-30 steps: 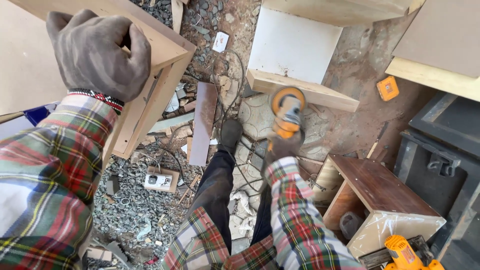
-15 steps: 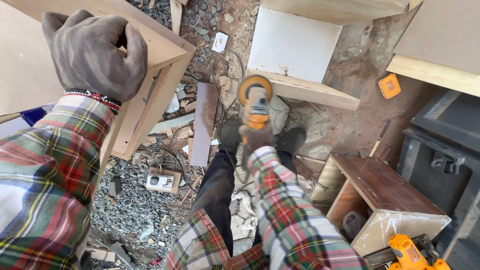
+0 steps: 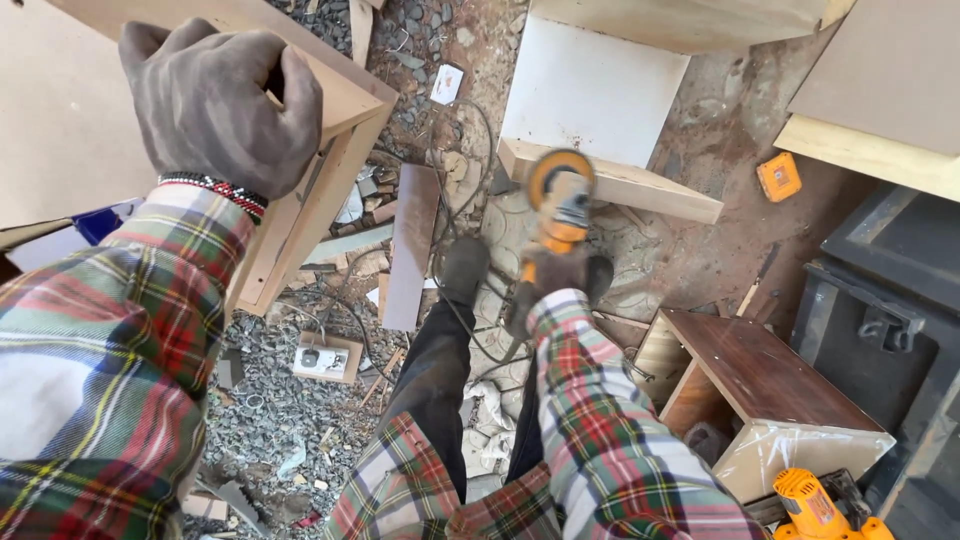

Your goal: Sanding the surfaces and edges of an assembled wooden shelf unit using an angle grinder with a sanding disc

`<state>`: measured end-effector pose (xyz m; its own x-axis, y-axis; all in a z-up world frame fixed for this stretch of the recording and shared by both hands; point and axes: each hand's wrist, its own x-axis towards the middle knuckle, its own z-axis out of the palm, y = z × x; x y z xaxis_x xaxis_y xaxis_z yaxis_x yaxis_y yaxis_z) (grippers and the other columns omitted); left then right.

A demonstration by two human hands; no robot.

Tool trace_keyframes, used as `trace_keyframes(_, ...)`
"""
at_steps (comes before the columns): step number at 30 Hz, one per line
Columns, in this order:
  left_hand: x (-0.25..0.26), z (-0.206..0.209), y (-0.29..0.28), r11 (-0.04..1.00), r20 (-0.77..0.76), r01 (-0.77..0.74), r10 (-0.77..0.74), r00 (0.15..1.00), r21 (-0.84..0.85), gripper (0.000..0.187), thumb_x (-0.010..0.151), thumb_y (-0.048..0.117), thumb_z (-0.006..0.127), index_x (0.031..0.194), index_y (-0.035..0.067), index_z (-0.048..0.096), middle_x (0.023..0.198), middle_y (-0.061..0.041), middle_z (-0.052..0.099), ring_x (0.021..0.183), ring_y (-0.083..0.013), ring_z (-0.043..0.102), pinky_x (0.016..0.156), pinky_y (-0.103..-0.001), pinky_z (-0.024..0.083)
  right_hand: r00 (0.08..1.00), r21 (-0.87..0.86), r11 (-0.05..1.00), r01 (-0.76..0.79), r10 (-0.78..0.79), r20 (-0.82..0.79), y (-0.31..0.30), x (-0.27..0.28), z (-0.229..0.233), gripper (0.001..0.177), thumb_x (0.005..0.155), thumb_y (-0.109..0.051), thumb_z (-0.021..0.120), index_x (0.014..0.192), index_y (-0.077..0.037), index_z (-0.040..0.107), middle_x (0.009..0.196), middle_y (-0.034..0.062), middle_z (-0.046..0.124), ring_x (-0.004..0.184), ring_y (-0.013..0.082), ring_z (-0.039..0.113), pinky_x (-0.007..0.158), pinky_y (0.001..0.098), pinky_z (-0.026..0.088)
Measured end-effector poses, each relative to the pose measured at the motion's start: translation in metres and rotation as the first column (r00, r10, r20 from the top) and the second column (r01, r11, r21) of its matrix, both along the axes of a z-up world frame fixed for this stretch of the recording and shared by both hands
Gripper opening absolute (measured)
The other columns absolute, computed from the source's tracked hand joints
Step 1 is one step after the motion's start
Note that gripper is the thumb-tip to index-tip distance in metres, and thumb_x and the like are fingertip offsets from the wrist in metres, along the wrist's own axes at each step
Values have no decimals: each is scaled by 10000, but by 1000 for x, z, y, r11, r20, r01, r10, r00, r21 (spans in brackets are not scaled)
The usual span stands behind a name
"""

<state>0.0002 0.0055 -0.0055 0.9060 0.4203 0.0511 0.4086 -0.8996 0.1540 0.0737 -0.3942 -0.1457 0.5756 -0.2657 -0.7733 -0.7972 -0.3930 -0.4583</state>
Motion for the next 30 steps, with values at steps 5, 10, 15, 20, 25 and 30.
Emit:
trace_keyframes(5, -2, -3, 4, 1000, 8, 23, -23, 1000, -2, 564, 1331, 283, 723, 804, 186, 547, 707, -2, 588, 802, -306, 656, 1133, -515, 410, 992, 25, 995, -94, 95, -80, 98, -38, 8, 572, 656, 35, 780, 1213, -92, 753, 1079, 100, 867, 926, 270, 830, 740, 415, 715)
trace_keyframes(10, -3, -4, 10, 999, 17, 21, -20, 1000, -31, 588, 1317, 258, 730, 797, 178, 467, 680, -11, 493, 777, -298, 587, 1146, -510, 417, 998, 152, 988, -11, 20, -59, 123, -39, 43, 695, 681, 76, 724, 1355, -73, 809, 1223, 127, 917, 1061, 297, 880, 921, 401, 754)
trace_keyframes(15, 5, 1, 0, 1000, 8, -1, 1, 1000, -14, 571, 1279, 260, 707, 764, 191, 471, 646, 4, 501, 729, -267, 561, 1135, -507, 420, 992, 8, 1000, 15, -15, 128, -10, -14, -32, 612, 667, 3, 862, 1266, -98, 788, 1196, 116, 901, 1003, 271, 859, 845, 392, 739)
trace_keyframes(20, 1, -5, 1, 1000, -25, -3, 3, 1000, -21, 583, 1286, 277, 706, 759, 205, 466, 631, 17, 435, 699, -258, 542, 1155, -520, 437, 985, -131, 979, 158, -147, 93, -29, 14, -18, 483, 604, 96, 785, 1047, -94, 805, 1059, 61, 862, 917, 259, 818, 694, 406, 686)
trace_keyframes(25, 2, -13, 5, 999, -48, -8, 6, 999, -41, 537, 1348, 277, 643, 829, 254, 509, 670, 61, 439, 722, -198, 513, 1247, -527, 441, 980, 18, 982, 186, -184, -77, -1, -24, 48, 543, 726, 151, 668, 1223, -64, 710, 1108, 144, 805, 960, 335, 810, 790, 501, 735)
trace_keyframes(30, -5, -5, 12, 999, -33, 30, -29, 999, 25, 624, 1356, 271, 754, 804, 178, 479, 696, -11, 519, 771, -295, 587, 1177, -519, 444, 982, 215, 959, 182, -165, -96, 94, -28, 7, 370, 750, 144, 635, 1078, -19, 676, 927, 170, 751, 803, 347, 749, 704, 533, 687)
